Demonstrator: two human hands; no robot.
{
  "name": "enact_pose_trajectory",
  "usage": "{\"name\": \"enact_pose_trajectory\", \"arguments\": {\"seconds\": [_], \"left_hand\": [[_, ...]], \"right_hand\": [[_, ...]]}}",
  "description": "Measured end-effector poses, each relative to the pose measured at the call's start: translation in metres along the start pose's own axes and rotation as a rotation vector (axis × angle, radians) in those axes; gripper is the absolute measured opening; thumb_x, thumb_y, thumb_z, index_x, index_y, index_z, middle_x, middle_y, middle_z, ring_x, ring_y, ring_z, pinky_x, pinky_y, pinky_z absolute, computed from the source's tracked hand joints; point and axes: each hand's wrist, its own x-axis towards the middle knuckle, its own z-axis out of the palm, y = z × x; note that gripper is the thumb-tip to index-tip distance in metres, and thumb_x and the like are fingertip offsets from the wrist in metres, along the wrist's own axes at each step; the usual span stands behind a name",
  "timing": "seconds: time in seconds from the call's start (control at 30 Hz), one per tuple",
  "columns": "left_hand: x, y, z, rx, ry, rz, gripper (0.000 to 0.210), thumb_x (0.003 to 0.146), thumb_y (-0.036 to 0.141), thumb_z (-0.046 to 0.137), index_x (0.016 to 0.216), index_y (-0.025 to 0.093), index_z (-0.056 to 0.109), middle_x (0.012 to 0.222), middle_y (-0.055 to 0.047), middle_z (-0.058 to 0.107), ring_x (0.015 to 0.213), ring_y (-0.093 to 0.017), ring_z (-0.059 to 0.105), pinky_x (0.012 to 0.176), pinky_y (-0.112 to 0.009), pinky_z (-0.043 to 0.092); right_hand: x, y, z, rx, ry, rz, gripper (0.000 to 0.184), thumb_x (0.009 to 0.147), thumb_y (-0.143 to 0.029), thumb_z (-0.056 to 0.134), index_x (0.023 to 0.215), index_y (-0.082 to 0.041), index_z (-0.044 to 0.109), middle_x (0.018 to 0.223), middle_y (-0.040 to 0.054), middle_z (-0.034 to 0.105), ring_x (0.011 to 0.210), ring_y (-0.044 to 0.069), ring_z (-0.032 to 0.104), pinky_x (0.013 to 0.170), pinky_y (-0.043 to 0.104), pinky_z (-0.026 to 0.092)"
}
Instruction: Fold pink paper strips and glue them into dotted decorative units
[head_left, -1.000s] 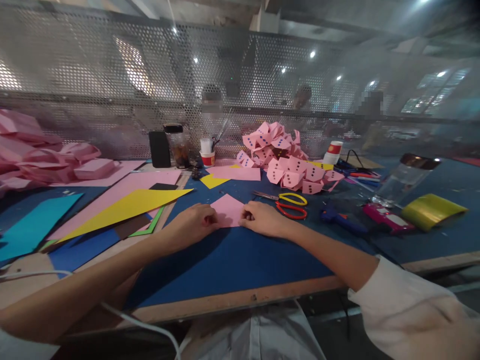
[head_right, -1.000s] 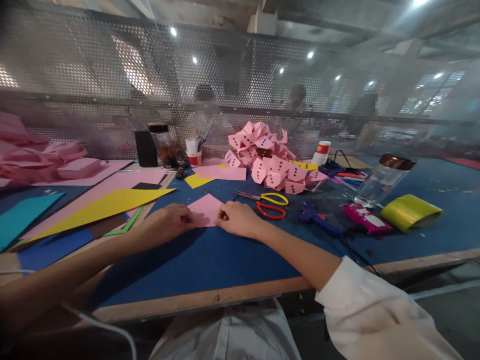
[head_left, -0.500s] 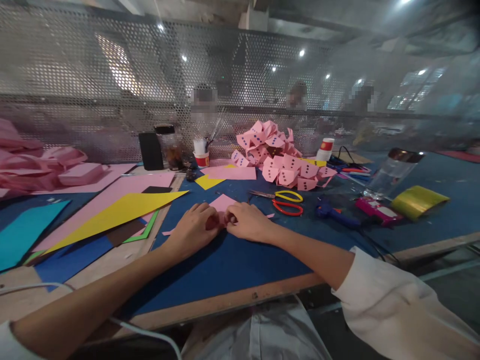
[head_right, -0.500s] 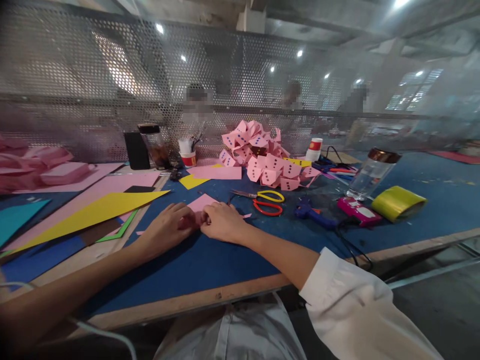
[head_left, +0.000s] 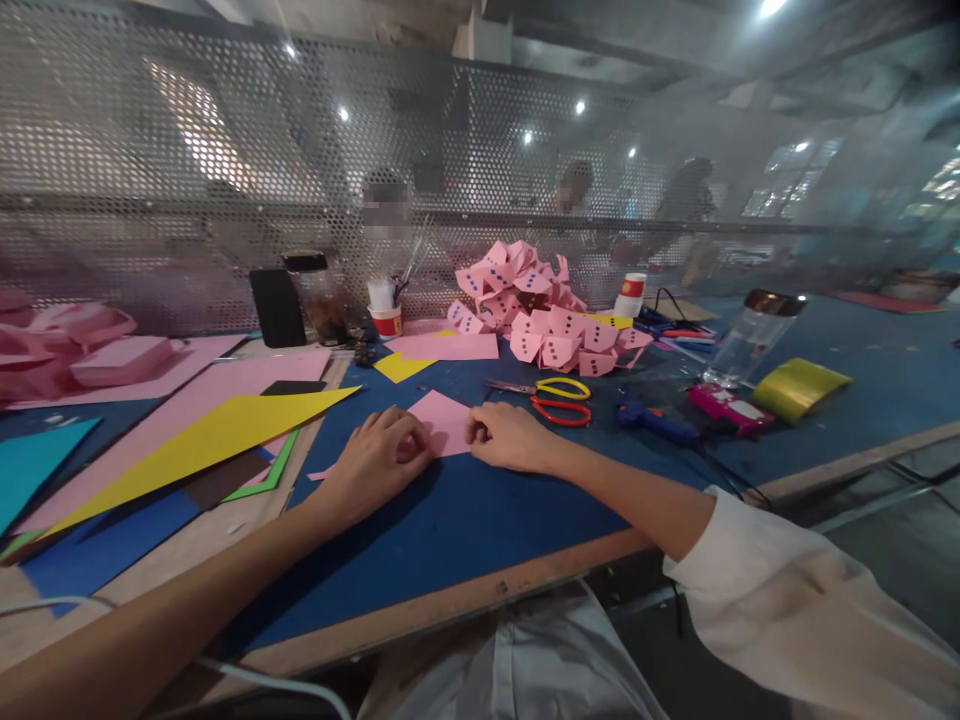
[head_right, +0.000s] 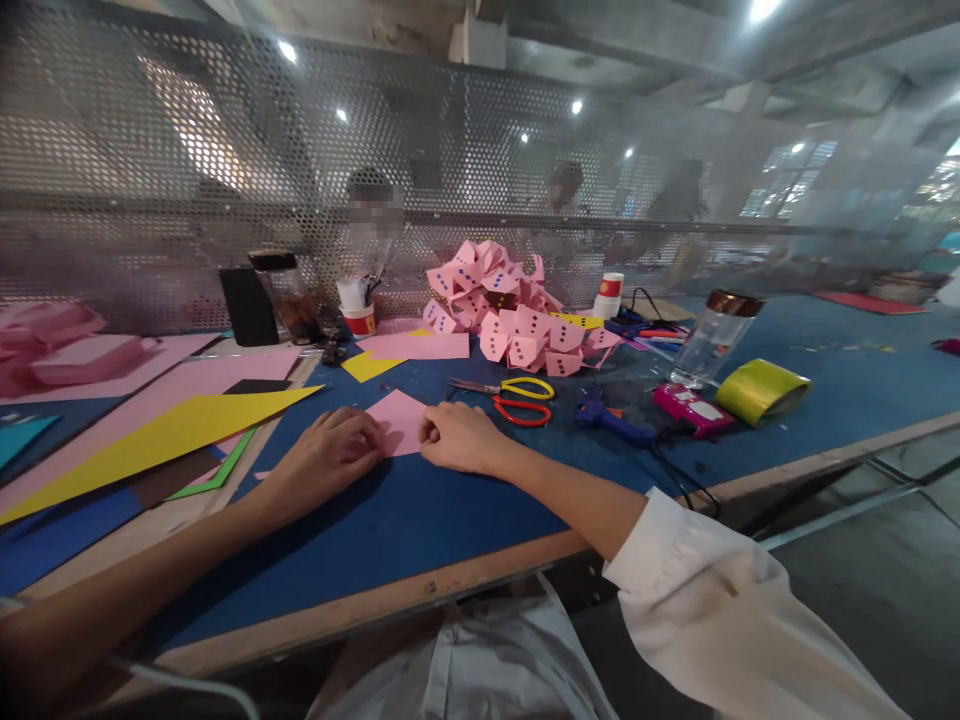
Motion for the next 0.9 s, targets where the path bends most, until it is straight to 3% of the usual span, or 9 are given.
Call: {"name": "enact_pose_trajectory", "arguments": {"seconds": [0.4, 0.9], "left_hand": [[0.000, 0.000, 0.000, 0.003, 0.026, 0.012, 0.034, 0.091, 0.056, 0.052, 0.089, 0.025, 0.063, 0.106, -0.006, 0.065, 0.099, -0.027, 0.059, 0.091, -0.043, 0.045], [0.000, 0.000, -0.001, -0.010, 0.016, -0.002, 0.029, 0.090, 0.052, 0.055, 0.090, 0.025, 0.065, 0.108, -0.007, 0.065, 0.100, -0.028, 0.059, 0.093, -0.045, 0.045]], "right_hand": [[-0.014, 0.023, -0.008, 0.037, 0.059, 0.031, 0.012, 0.072, -0.016, 0.061, 0.079, -0.023, 0.069, 0.086, -0.0007, 0.070, 0.076, 0.014, 0.060, 0.063, 0.023, 0.036], [-0.019, 0.025, -0.015, 0.056, 0.045, 0.062, 0.012, 0.073, -0.013, 0.060, 0.080, -0.019, 0.067, 0.085, 0.0009, 0.070, 0.076, 0.014, 0.061, 0.064, 0.022, 0.038]]}}
